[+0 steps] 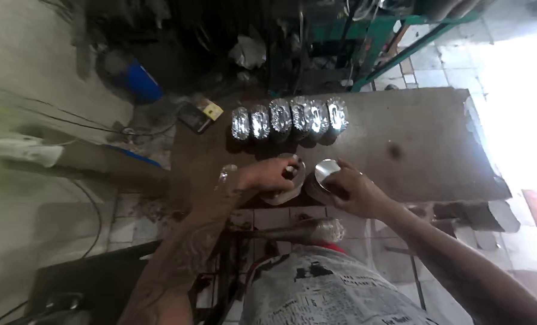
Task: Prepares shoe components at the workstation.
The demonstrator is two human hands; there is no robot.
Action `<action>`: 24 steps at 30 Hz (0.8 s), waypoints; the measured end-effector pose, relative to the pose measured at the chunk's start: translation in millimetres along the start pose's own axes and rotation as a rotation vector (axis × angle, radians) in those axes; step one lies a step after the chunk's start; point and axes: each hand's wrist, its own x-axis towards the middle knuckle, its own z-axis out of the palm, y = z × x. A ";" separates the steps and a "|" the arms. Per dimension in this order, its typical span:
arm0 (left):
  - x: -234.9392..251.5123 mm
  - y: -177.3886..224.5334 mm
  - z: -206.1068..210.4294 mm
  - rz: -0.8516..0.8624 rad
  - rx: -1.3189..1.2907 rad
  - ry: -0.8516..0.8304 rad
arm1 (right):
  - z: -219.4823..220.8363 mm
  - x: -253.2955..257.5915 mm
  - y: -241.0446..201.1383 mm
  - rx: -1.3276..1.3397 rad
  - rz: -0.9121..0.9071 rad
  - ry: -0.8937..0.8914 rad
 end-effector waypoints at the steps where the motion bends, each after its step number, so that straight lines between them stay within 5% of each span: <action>1: -5.0 5.5 8.9 -0.025 0.101 0.115 | 3.0 -0.4 -4.5 -0.073 0.002 0.019; 4: -50.7 25.0 45.7 0.043 0.251 0.451 | 3.4 -3.9 -40.0 -0.327 0.018 0.154; 6: -87.4 29.8 66.8 0.295 -0.008 0.717 | -4.6 -6.5 -72.2 -0.287 0.010 0.373; 8: -109.6 22.6 89.0 0.457 -0.538 0.838 | 3.9 -6.5 -104.3 0.178 0.098 0.522; 10: -117.1 11.1 112.7 0.328 -0.986 0.835 | 35.1 1.2 -139.5 0.839 0.300 0.557; 13: -133.7 -0.7 141.8 0.005 -1.350 0.792 | 88.6 6.4 -169.3 1.179 0.509 0.378; 15: -146.7 -5.7 157.6 0.022 -1.604 0.854 | 94.3 1.7 -167.8 1.272 0.449 0.097; 19: -107.9 -27.5 203.1 0.747 -1.943 0.749 | 103.9 4.4 -149.3 1.638 0.252 -0.142; 20: -95.1 -33.9 207.4 0.667 -1.942 0.785 | 110.5 3.2 -139.6 1.635 0.286 -0.101; 22: -67.3 -56.0 214.6 0.157 -1.722 0.784 | 123.4 -17.0 -102.2 1.306 0.427 -0.025; 24: -16.9 -96.4 225.2 -0.132 -1.079 0.460 | 131.2 -63.5 -45.0 0.714 0.427 -0.163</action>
